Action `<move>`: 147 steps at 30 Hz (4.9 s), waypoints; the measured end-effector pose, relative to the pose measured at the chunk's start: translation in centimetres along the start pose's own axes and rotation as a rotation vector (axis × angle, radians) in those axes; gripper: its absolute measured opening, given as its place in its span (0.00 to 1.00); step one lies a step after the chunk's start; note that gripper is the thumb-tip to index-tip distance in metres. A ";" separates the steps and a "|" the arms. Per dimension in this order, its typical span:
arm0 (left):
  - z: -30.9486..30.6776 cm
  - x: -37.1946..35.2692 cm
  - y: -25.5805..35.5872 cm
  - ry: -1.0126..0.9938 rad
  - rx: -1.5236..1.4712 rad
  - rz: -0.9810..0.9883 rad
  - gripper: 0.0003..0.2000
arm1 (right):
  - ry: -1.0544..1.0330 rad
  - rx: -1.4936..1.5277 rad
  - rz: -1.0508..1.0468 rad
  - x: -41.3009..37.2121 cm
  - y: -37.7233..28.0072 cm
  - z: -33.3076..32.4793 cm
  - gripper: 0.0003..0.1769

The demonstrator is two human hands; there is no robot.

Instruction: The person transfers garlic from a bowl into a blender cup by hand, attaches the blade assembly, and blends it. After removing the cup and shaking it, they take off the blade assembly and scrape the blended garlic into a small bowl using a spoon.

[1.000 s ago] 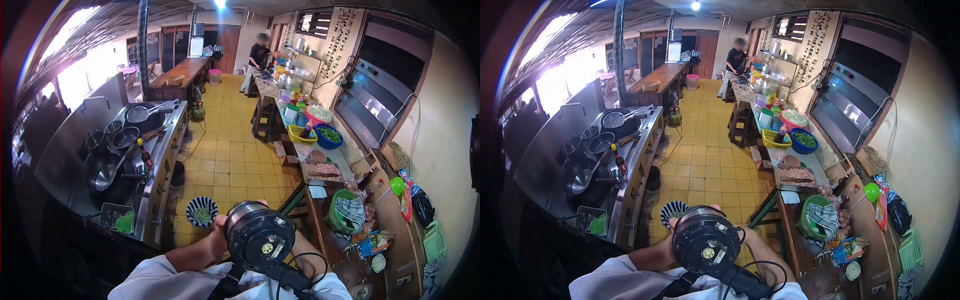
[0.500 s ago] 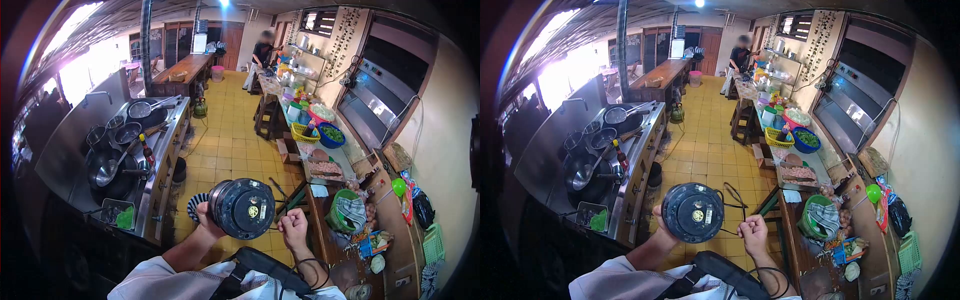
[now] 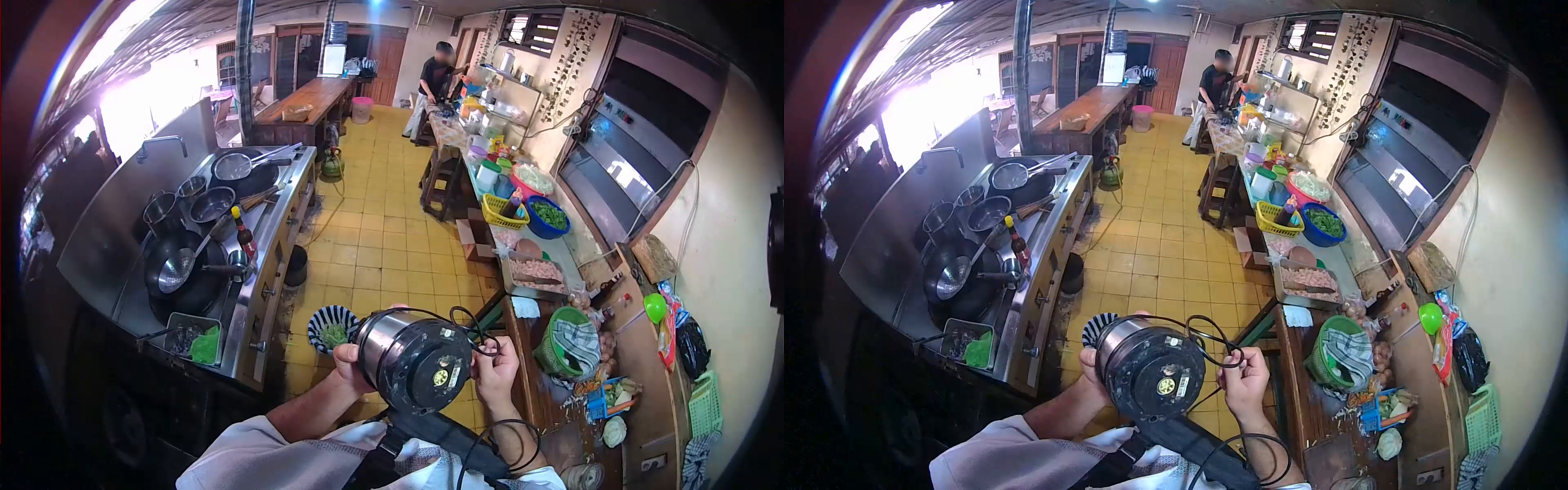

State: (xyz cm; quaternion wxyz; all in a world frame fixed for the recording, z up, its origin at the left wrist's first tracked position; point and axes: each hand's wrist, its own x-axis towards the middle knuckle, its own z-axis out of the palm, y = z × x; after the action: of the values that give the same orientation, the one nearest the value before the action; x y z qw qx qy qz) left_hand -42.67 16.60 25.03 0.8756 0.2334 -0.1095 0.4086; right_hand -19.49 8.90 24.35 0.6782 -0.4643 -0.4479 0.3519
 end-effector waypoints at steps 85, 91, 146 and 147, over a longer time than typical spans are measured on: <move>0.5 0.5 0.0 -0.083 -0.116 0.013 0.50 | -0.066 0.047 0.016 -0.2 0.6 0.1 0.03; 1.0 0.6 0.0 -0.022 -0.029 0.040 0.52 | -0.094 0.066 0.039 -0.3 0.7 -0.1 0.04; 0.0 5.2 -3.8 0.175 -0.012 0.256 0.41 | -0.751 0.023 0.241 -0.8 2.9 -6.0 0.11; -0.1 5.4 -4.2 0.169 -0.016 0.258 0.41 | -0.742 0.047 0.263 -0.8 2.9 -6.5 0.10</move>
State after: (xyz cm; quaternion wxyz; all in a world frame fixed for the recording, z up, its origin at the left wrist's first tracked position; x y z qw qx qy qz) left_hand -35.96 17.90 25.70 0.8237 0.1753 -0.0677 0.5350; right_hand -13.87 7.11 20.30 0.4299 -0.3436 -0.5911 0.5897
